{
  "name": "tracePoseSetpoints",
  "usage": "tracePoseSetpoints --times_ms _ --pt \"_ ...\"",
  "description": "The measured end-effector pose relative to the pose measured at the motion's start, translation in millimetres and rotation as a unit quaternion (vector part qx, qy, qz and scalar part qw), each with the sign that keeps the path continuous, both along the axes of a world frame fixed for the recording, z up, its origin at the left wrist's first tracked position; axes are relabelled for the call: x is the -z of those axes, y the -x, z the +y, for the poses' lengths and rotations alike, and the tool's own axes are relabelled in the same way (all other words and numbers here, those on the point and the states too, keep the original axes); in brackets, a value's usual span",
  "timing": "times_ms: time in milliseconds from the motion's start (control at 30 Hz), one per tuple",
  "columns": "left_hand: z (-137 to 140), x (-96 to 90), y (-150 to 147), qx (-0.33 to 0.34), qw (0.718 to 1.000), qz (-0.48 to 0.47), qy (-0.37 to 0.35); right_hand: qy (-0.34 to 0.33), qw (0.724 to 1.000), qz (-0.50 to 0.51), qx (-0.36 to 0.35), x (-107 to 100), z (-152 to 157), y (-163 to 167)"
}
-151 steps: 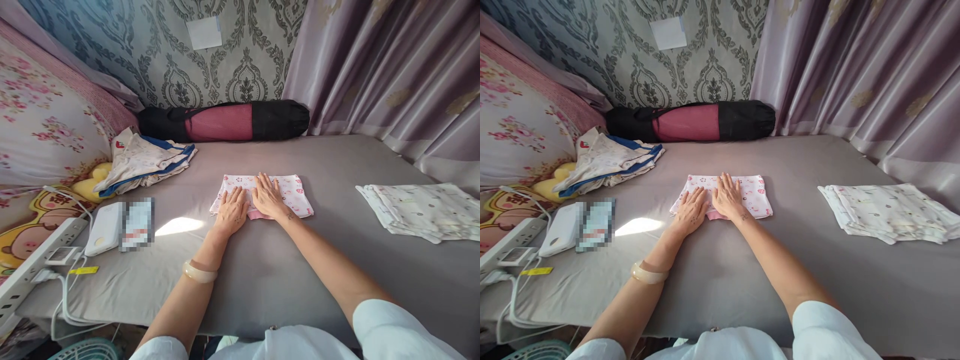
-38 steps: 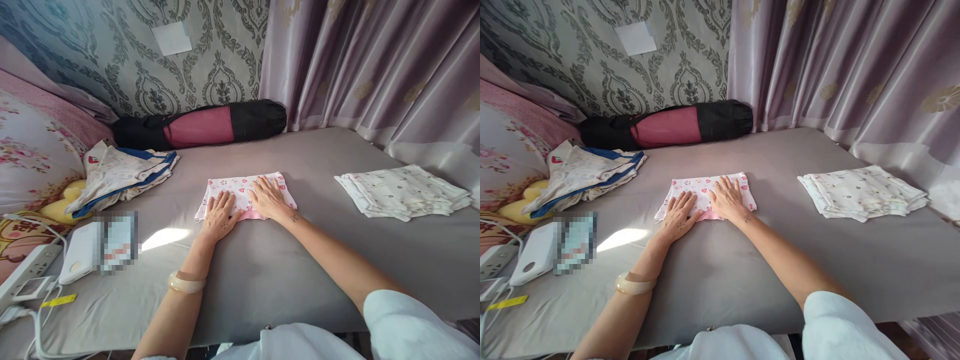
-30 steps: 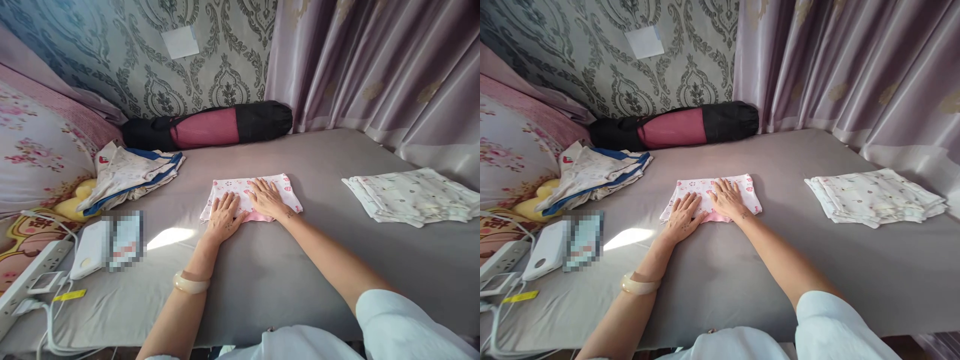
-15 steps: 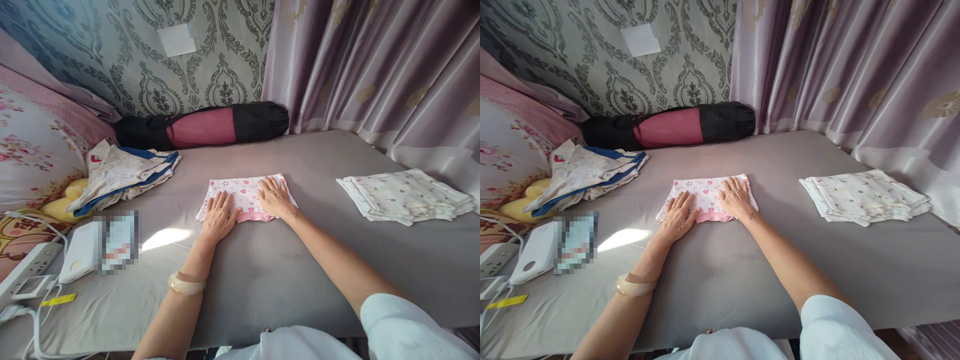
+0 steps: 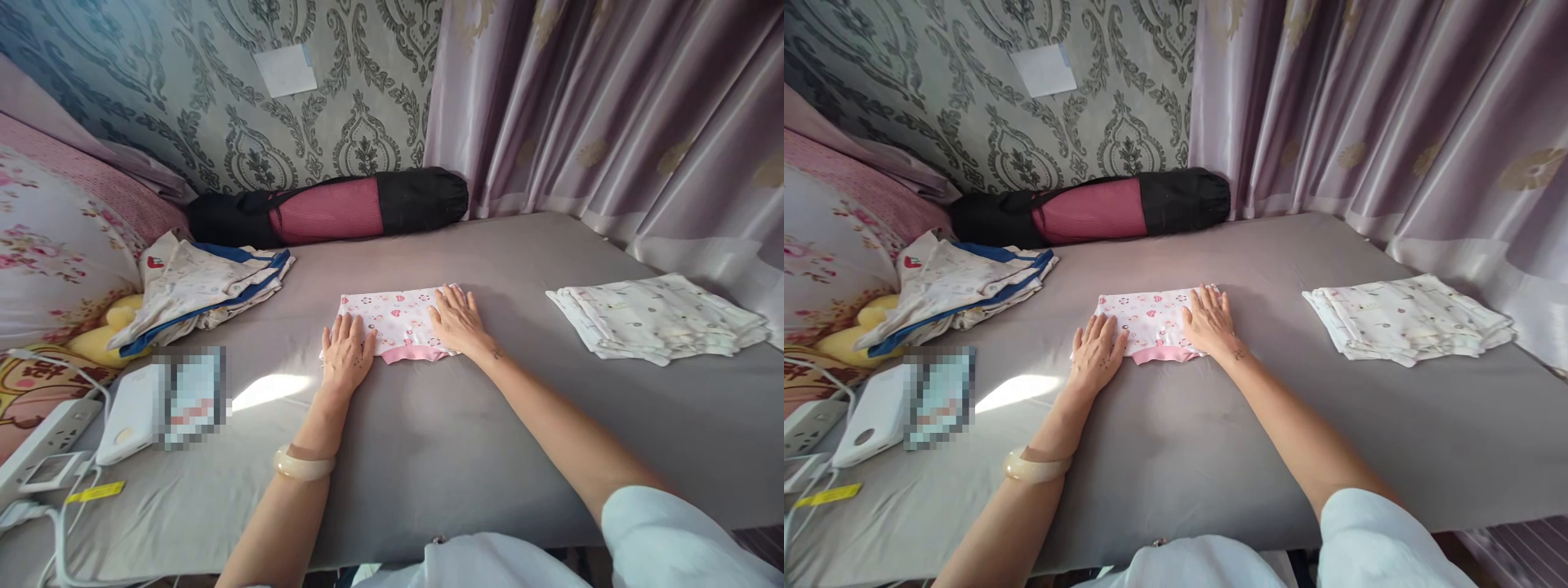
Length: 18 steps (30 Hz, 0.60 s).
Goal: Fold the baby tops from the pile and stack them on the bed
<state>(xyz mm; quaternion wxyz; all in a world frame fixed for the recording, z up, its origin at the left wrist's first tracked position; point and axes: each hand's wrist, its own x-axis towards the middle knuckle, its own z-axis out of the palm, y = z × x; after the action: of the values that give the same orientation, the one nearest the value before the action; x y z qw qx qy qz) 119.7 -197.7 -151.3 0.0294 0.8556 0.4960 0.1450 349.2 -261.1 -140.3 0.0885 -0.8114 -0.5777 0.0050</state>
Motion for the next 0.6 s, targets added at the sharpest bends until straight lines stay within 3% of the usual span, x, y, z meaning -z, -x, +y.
tracePoseSetpoints --times_ms 133,400,500,600 --pt "1.6 3.6 0.4 -0.042 0.999 0.007 0.013 -0.002 1.000 -0.009 0.012 2.2 -8.8 -2.6" --pt "2.9 1.5 -1.6 -0.051 0.998 0.008 0.032 -0.010 1.000 0.008 0.011 8.2 -9.2 -1.3" --pt "3.8 -2.6 -1.0 -0.082 0.996 -0.024 0.024 -0.029 0.998 0.058 0.026 4.6 -7.3 -6.6" --pt "8.4 -7.2 3.0 -0.150 0.987 -0.049 0.029 -0.064 0.981 0.159 0.094 -3.3 -6.4 -19.5"
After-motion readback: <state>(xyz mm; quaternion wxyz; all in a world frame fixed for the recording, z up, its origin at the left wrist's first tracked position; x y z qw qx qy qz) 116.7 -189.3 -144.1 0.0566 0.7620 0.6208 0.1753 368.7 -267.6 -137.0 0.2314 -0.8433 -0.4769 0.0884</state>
